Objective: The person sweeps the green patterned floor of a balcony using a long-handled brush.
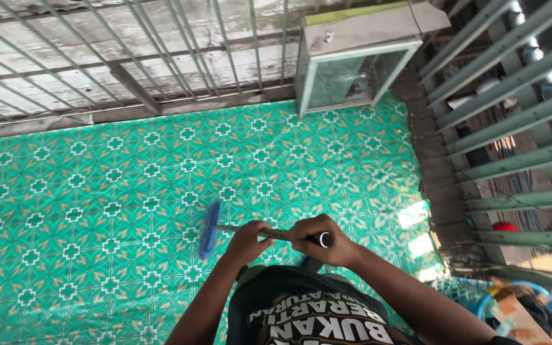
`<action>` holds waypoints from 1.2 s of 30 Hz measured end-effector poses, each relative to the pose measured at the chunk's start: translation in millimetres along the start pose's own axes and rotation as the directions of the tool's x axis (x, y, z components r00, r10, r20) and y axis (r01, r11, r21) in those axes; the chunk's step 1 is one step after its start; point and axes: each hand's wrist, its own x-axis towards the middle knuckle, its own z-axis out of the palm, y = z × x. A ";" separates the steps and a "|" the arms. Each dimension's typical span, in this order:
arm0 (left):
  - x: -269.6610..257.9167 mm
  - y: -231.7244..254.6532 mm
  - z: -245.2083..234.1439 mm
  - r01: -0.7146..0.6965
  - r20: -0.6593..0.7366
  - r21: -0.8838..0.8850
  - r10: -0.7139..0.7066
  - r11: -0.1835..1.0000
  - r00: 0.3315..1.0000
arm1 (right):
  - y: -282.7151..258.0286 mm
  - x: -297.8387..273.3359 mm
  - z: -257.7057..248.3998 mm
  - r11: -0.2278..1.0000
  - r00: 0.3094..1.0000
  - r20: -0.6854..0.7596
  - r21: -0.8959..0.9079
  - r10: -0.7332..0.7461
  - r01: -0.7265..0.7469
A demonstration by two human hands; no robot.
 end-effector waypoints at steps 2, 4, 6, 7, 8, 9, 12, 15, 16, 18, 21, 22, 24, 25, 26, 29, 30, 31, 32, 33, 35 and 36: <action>-18.1 -34.7 -4.1 0.072 -0.107 0.009 -0.070 0.997 0.992 | 37.9 19.7 26.6 0.998 0.997 0.036 0.007 0.066 -0.066; -32.0 -62.0 -11.1 0.150 -0.130 -0.070 -0.158 0.986 0.979 | 70.9 36.2 40.3 0.988 0.986 0.074 0.019 0.148 -0.150; -47.9 -83.0 -17.9 0.228 -0.137 -0.146 -0.248 0.963 0.959 | 92.8 45.4 48.8 0.967 0.968 0.005 -0.049 0.250 -0.249; -52.9 -92.1 -23.6 0.203 -0.185 -0.272 -0.258 0.941 0.948 | 98.5 48.9 49.6 0.968 0.969 0.018 -0.048 0.247 -0.246; -58.8 -100.1 -29.7 0.167 -0.231 -0.392 -0.273 0.905 0.934 | 101.3 54.3 46.6 0.973 0.973 0.012 -0.022 0.230 -0.230; -63.8 -106.8 -36.7 0.164 -0.240 -0.394 -0.274 0.904 0.931 | 101.5 59.6 43.5 0.977 0.977 0.002 -0.002 0.212 -0.212; -79.6 -121.7 -59.9 0.197 -0.259 -0.419 -0.325 0.886 0.910 | 103.4 75.1 49.6 0.973 0.973 -0.026 0.009 0.229 -0.229; -92.7 -127.2 -85.3 0.119 -0.327 -0.399 -0.262 0.909 0.908 | 116.3 96.7 67.8 0.976 0.973 -0.074 0.020 0.218 -0.217; -95.2 -128.1 -92.2 0.141 -0.305 -0.427 -0.289 0.893 0.908 | 123.3 109.1 74.4 0.976 0.974 -0.066 0.022 0.219 -0.218; -105.2 -130.2 -101.3 0.173 -0.276 -0.458 -0.324 0.872 0.905 | 134.1 136.9 89.1 0.981 0.983 -0.147 0.178 0.108 -0.082; -112.1 -141.4 -113.8 0.185 -0.253 -0.426 -0.313 0.886 0.915 | 134.4 176.5 115.3 0.952 0.985 -0.111 0.291 0.133 -0.096; -116.2 -146.3 -118.4 0.185 -0.271 -0.439 -0.326 0.879 0.906 | 130.0 181.3 128.0 0.952 0.984 -0.114 0.291 0.134 -0.096; -123.2 -155.7 -125.2 0.184 -0.284 -0.452 -0.336 0.873 0.898 | 120.5 181.4 150.9 0.980 0.978 -0.076 0.059 0.194 -0.190; -126.7 -158.5 -127.3 0.160 -0.311 -0.448 -0.322 0.879 0.894 | 115.1 173.4 160.2 0.979 0.977 -0.075 0.056 0.197 -0.193; -130.5 -160.8 -129.9 0.137 -0.339 -0.444 -0.307 0.885 0.889 | 110.7 160.0 173.3 0.989 0.990 -0.002 -0.038 0.143 -0.143; -145.2 -164.3 -131.1 0.169 -0.330 -0.491 -0.362 0.855 0.872 | 112.9 143.3 182.6 0.987 0.986 0.130 -0.138 0.102 -0.084; -150.0 -164.1 -127.3 0.173 -0.332 -0.503 -0.374 0.847 0.866 | 118.1 137.9 179.8 0.987 0.981 0.169 -0.143 0.098 -0.074; -153.1 -165.2 -125.3 0.176 -0.336 -0.516 -0.387 0.838 0.859 | 129.0 147.0 173.6 0.998 0.993 0.118 0.061 0.022 -0.029; -156.9 -166.4 -122.7 0.179 -0.339 -0.529 -0.400 0.830 0.852 | 142.0 164.1 162.7 0.965 0.998 0.054 0.259 -0.041 0.026; -162.8 -168.3 -120.3 0.182 -0.346 -0.535 -0.411 0.825 0.843 | 152.8 183.5 142.9 0.976 0.999 -0.017 0.213 0.046 -0.041; -175.1 -170.9 -113.1 0.187 -0.351 -0.565 -0.440 0.803 0.826 | 165.2 225.1 97.6 0.975 0.989 -0.105 0.207 0.102 -0.078; -180.3 -172.0 -109.7 0.190 -0.357 -0.572 -0.451 0.798 0.818 | 168.2 240.4 83.0 0.969 0.990 -0.121 0.245 0.075 -0.043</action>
